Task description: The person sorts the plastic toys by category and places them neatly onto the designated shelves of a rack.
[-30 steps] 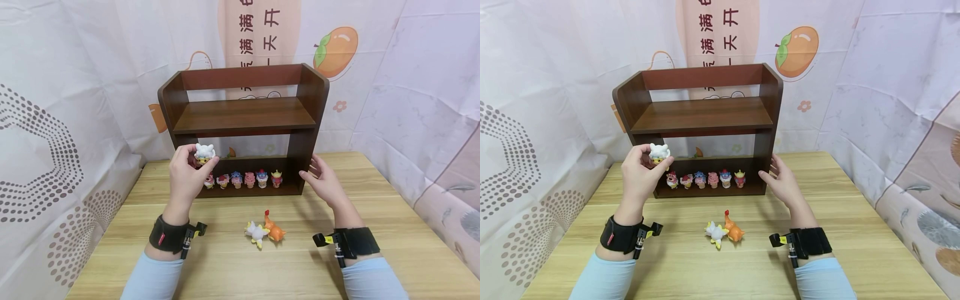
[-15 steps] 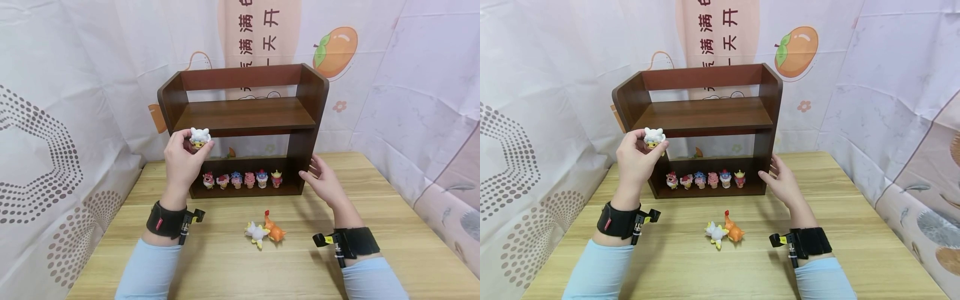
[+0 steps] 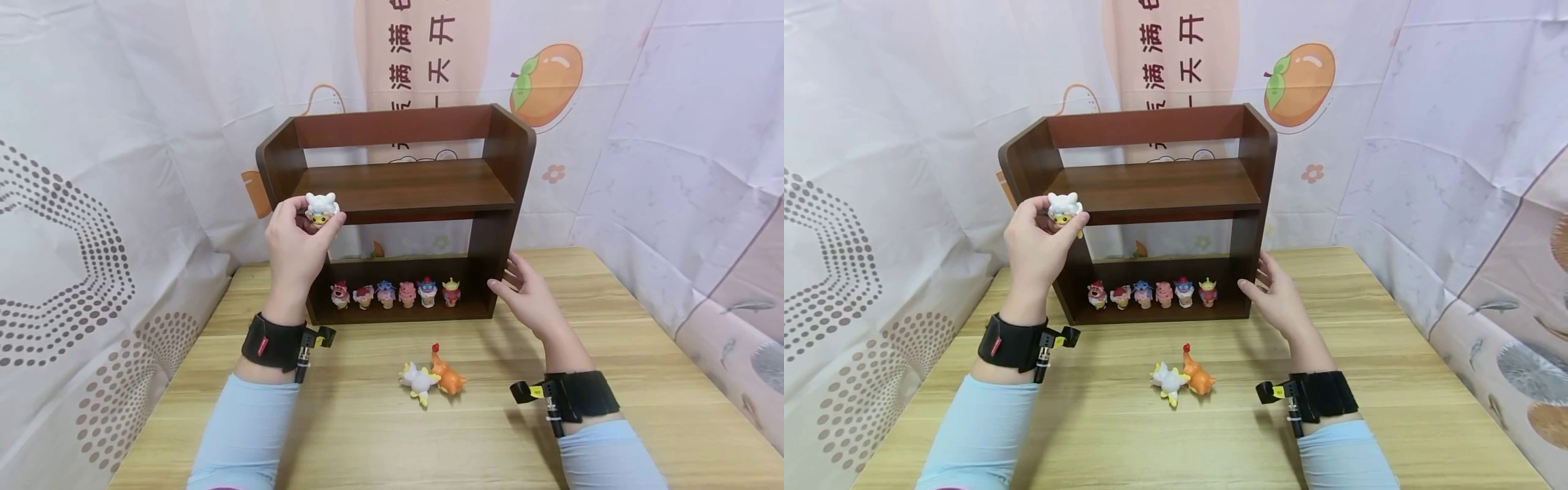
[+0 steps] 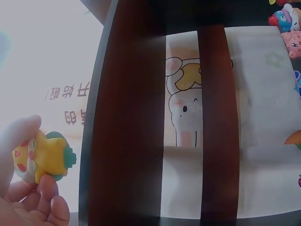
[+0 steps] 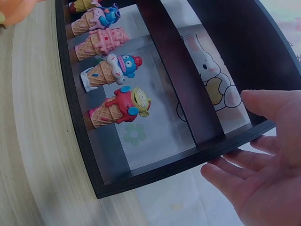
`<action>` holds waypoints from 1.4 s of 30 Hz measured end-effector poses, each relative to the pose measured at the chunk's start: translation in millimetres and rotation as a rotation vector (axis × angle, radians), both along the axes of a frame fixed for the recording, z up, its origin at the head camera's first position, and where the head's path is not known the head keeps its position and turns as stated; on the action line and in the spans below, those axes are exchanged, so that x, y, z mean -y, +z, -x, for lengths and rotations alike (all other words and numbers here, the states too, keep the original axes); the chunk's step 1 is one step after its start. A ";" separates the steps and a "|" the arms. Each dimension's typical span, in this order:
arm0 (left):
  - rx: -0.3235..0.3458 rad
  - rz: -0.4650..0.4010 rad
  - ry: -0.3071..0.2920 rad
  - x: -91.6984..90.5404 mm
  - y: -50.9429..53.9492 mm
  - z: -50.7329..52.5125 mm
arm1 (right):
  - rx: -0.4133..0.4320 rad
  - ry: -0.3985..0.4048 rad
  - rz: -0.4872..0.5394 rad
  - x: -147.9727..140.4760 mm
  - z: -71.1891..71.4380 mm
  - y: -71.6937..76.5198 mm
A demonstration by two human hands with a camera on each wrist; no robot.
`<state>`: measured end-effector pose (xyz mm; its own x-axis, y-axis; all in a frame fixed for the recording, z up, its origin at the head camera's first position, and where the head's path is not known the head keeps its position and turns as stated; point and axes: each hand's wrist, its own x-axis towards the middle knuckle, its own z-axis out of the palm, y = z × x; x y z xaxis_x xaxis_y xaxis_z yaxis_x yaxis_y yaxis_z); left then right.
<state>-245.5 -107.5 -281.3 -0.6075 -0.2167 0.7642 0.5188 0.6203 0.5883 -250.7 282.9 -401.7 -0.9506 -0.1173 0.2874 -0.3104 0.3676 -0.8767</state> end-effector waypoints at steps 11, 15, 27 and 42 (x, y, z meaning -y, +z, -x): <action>0.014 -0.007 0.029 0.5 14.5 10.5 | 0.003 0.007 0.005 -0.9 3.4 -2.1; 0.042 -0.010 0.048 2.7 17.6 17.7 | 0.002 0.005 0.008 -0.1 2.8 -2.3; 0.093 -0.016 0.057 4.3 24.9 23.5 | -0.008 0.008 0.013 0.9 1.2 -1.0; 0.177 0.008 0.090 0.1 31.7 37.3 | -0.022 -0.006 -0.004 1.9 2.2 -2.8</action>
<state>-282.8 -107.6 -249.5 -0.7106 -0.2711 0.6493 0.3500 0.6644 0.6604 -253.0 281.0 -404.5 -0.9447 -0.1132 0.3078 -0.3275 0.3728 -0.8682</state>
